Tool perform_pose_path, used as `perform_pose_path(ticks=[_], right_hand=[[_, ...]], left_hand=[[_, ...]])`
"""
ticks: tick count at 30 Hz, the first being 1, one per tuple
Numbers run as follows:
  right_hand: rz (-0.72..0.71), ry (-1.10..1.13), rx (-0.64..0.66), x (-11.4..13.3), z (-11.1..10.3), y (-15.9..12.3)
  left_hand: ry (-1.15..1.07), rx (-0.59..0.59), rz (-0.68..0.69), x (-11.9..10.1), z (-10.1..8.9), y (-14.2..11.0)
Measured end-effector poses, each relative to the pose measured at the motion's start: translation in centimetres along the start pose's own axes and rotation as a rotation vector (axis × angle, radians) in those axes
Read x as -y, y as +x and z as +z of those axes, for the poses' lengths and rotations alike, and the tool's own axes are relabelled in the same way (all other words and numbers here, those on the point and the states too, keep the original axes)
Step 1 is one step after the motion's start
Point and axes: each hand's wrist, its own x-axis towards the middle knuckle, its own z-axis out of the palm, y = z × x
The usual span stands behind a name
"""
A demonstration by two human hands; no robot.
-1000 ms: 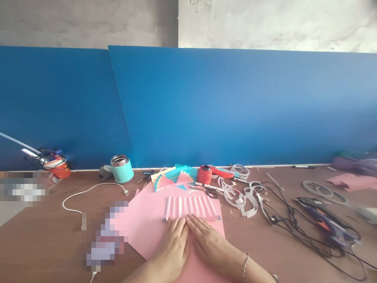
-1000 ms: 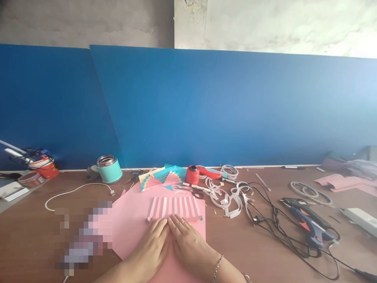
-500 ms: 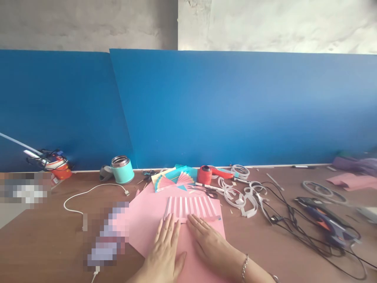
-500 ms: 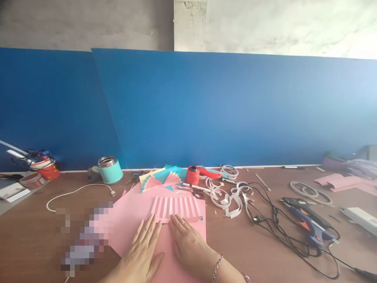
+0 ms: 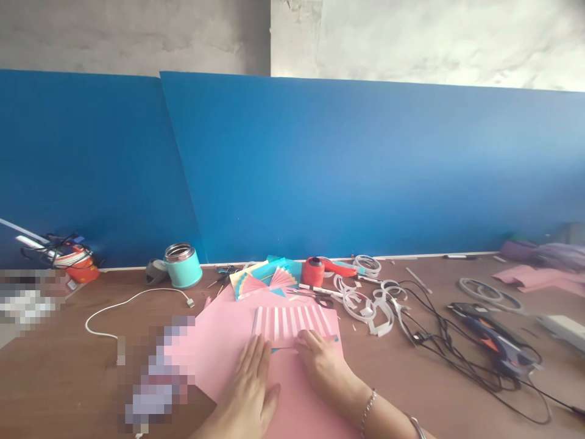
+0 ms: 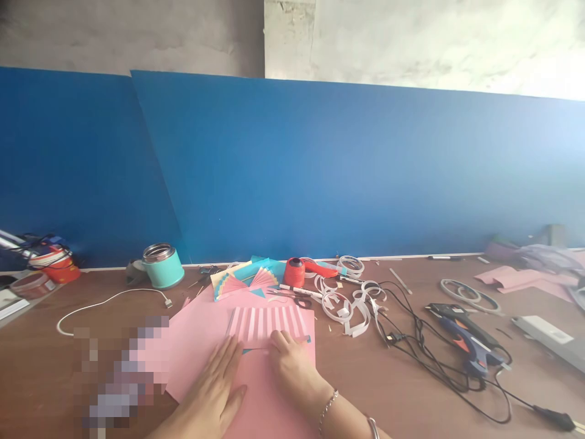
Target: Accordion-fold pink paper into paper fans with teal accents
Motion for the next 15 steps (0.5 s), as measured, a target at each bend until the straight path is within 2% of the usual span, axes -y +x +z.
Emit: perform_pose_path(ticks=[4,7,9,11,13,15], right_hand=[[-0.018,-0.16,0.08,-0.8,-0.5,0.9],[-0.091,-0.197,0.134,-0.9,-1.3,1.5],[-0.141,-0.222,0.17,-0.9,-1.5,1.8],[-0.176,-0.242,0.165,-1.1,-1.4,2.1],[-0.165,-0.23,0.101,-1.4,-1.2,2.5],[-0.089,-0.177,-0.014,-1.7,-1.0,2.8]], left_hand=[[-0.061,0.081,-0.072,0.8,-0.5,0.6],[-0.125,0.006,-0.185,0.9,-3.0,1.9],[-0.275,-0.061,-0.234,0.5,-5.1,3.0],[-0.558,0.03,-0.262,-0.4,-6.7,3.8],[-0.866,0.219,-0.437,-1.4,-7.5,4.6],[-1.204,0.33,-0.68,-2.3,-7.4,5.6]])
